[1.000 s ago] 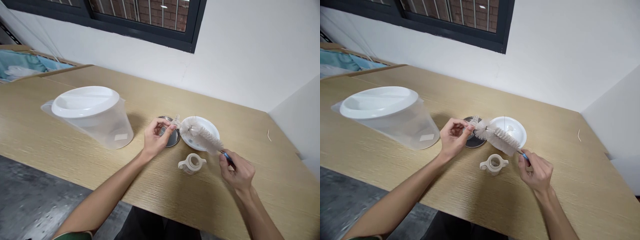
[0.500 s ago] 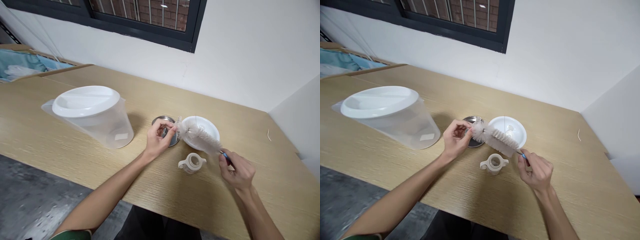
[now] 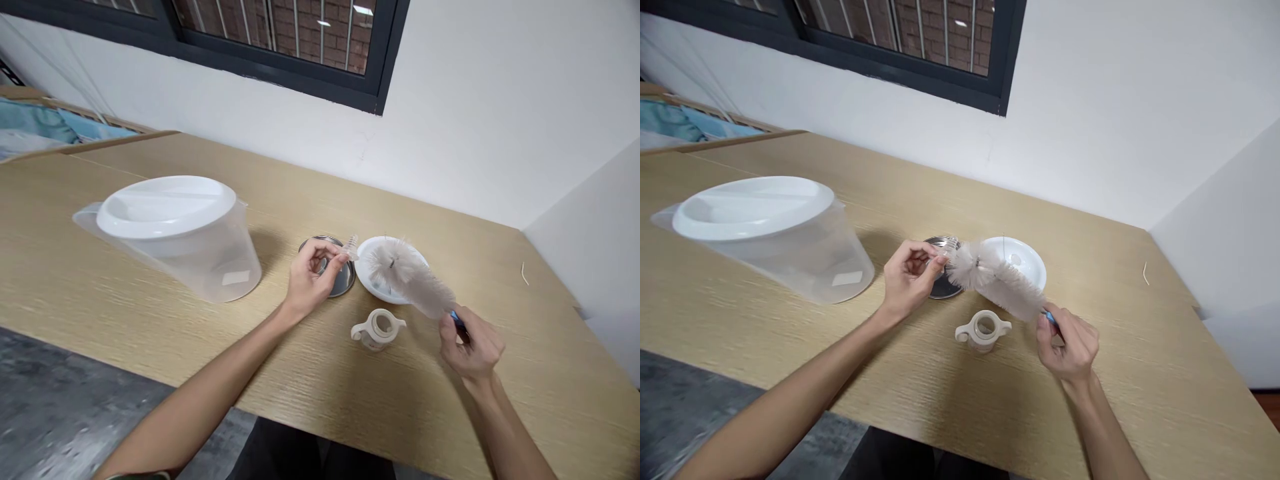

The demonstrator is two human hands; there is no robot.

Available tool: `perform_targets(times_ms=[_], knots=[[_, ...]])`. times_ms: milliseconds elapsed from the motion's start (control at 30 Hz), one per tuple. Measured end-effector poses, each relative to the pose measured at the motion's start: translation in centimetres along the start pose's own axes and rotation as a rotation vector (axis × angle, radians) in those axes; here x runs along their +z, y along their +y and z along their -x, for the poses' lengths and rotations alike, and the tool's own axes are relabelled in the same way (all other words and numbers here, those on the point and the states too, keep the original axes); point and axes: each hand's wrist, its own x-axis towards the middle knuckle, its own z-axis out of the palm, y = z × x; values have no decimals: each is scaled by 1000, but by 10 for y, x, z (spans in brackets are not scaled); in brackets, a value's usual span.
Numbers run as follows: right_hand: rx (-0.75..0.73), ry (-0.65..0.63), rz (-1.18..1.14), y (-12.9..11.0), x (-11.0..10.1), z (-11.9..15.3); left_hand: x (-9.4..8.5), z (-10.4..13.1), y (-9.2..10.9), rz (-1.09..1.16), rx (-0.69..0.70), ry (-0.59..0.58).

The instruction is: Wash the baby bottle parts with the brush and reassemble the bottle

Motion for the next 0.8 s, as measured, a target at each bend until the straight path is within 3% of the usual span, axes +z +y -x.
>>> perform_targets(times_ms=[167,333,500,700,800], knots=[[18,-93,-10,2,4,-1,0,1,-2,6,89,-85],[136,-91,17,8,11,0,0,5,3,103,123,-143],[42,-151,-70,3,11,1,-1,5,5,136,86,-175],[66,32,-52,1,6,3,-4,-4,8,117,-7,-64],[121,31,-34,3,6,2,-4,-4,12,173,-8,-106]])
